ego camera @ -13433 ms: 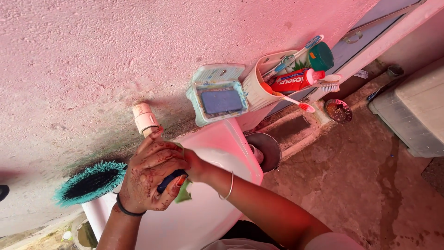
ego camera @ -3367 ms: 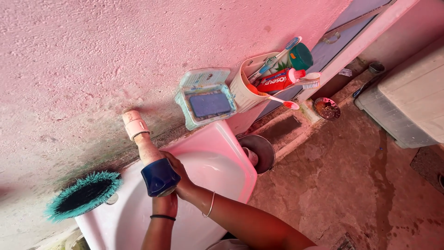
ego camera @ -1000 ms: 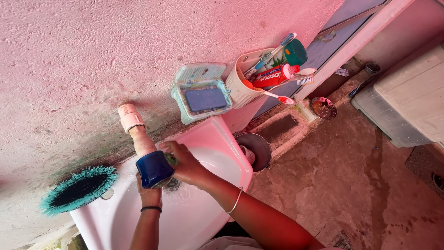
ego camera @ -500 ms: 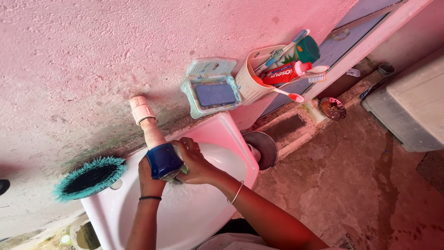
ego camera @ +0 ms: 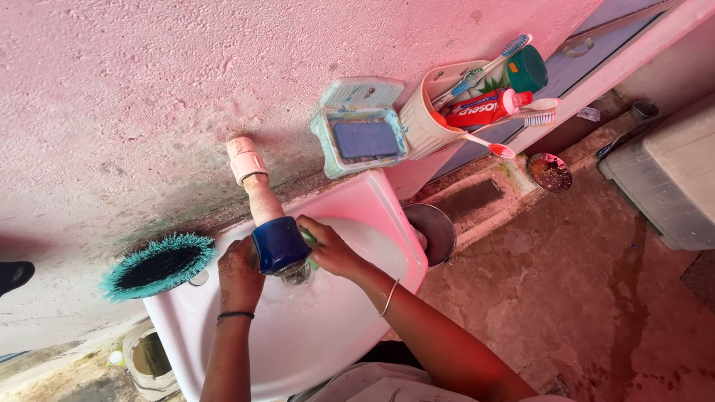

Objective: Cleaning a bathroom sink and water tap with a green cloth.

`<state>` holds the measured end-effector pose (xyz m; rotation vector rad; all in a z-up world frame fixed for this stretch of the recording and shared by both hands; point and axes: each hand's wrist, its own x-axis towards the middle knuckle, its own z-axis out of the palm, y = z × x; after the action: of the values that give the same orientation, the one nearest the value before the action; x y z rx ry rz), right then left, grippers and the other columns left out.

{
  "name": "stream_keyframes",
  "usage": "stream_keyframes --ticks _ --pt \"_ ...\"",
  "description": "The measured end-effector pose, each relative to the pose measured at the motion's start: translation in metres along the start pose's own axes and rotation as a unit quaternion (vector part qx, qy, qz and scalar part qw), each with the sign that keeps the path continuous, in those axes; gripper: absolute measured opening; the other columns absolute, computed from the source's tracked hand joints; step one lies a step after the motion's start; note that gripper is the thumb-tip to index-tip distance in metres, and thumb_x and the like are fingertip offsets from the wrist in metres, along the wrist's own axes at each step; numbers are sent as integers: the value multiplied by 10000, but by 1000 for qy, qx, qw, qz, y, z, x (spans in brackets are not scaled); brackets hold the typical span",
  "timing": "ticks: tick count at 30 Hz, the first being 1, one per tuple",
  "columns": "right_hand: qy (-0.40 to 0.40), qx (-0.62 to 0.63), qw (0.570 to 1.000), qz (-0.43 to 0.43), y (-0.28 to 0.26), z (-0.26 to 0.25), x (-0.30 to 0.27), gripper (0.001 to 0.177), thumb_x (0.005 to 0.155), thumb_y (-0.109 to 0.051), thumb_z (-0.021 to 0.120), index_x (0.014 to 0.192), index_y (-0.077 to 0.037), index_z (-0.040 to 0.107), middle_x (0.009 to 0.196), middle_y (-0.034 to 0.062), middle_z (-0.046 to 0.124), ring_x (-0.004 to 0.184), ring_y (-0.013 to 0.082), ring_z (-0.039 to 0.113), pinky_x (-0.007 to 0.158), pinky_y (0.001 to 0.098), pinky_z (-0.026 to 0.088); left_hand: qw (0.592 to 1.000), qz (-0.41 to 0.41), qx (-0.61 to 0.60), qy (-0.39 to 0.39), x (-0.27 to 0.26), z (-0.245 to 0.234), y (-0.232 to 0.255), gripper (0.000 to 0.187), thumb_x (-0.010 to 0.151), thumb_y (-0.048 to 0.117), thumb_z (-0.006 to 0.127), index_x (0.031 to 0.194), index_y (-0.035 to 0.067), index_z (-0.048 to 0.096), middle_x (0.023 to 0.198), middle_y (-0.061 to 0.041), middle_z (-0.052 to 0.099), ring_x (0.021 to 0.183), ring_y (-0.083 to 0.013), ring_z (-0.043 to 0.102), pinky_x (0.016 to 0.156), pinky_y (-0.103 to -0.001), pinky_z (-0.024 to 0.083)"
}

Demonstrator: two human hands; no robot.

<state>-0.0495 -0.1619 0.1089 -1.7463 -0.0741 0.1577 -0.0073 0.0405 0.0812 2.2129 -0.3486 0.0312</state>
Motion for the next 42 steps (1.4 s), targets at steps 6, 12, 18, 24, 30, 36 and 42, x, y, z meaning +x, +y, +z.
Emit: stream_keyframes --ticks 6,12,18,24,30,36,42 --pt "7 -271 962 4 -11 6 4 587 695 -302 868 1157 -65 595 1103 194 696 1067 377 658 901 446 510 982 26 -183 -26 -1 14 -15 345 854 103 700 1186 24 651 1013 -159 732 934 -241 693 867 -352 538" --pt "70 -233 970 6 29 11 14 552 794 -294 790 1282 -76 652 1181 186 714 1126 300 691 959 378 539 893 -102 -432 -79 -13 6 -5 305 971 140 643 1262 51 658 1130 -31 693 1022 -143 618 920 -300 503" --pt "63 111 988 82 51 25 23 523 922 -323 668 1360 -47 598 1212 75 707 1109 151 651 951 303 521 857 -208 -468 -66 -34 29 -15 476 950 167 567 1419 184 489 1256 54 621 1138 -70 578 990 -267 461" --pt "18 -1 995 101 62 55 0 449 973 -349 671 1258 -8 602 1137 88 696 1086 167 630 892 343 547 633 -350 -691 -2 -36 71 -30 341 1063 297 500 1319 87 579 1186 -42 668 1065 -169 643 921 -367 534" --pt "155 38 963 217 37 38 -1 646 978 -587 458 1373 -82 534 1072 140 704 1006 245 695 821 430 570 695 -254 -668 75 -21 61 9 323 1063 312 474 1306 113 549 1181 -46 661 1055 -159 669 907 -356 567" --pt "33 391 873 291 24 45 -7 769 935 -740 291 1437 -194 495 1320 28 644 1186 208 633 904 483 543 596 -310 -738 68 -3 77 12 458 968 433 523 1224 57 582 1084 -113 696 965 -305 692 872 -482 595" --pt "55 549 799 238 36 38 -5 728 1010 -653 433 1347 -20 558 1269 142 667 1152 269 664 937 469 579 946 -164 -263 -99 -1 77 -50 482 898 334 715 1296 76 634 1232 -128 674 1135 -300 637 937 -452 532"
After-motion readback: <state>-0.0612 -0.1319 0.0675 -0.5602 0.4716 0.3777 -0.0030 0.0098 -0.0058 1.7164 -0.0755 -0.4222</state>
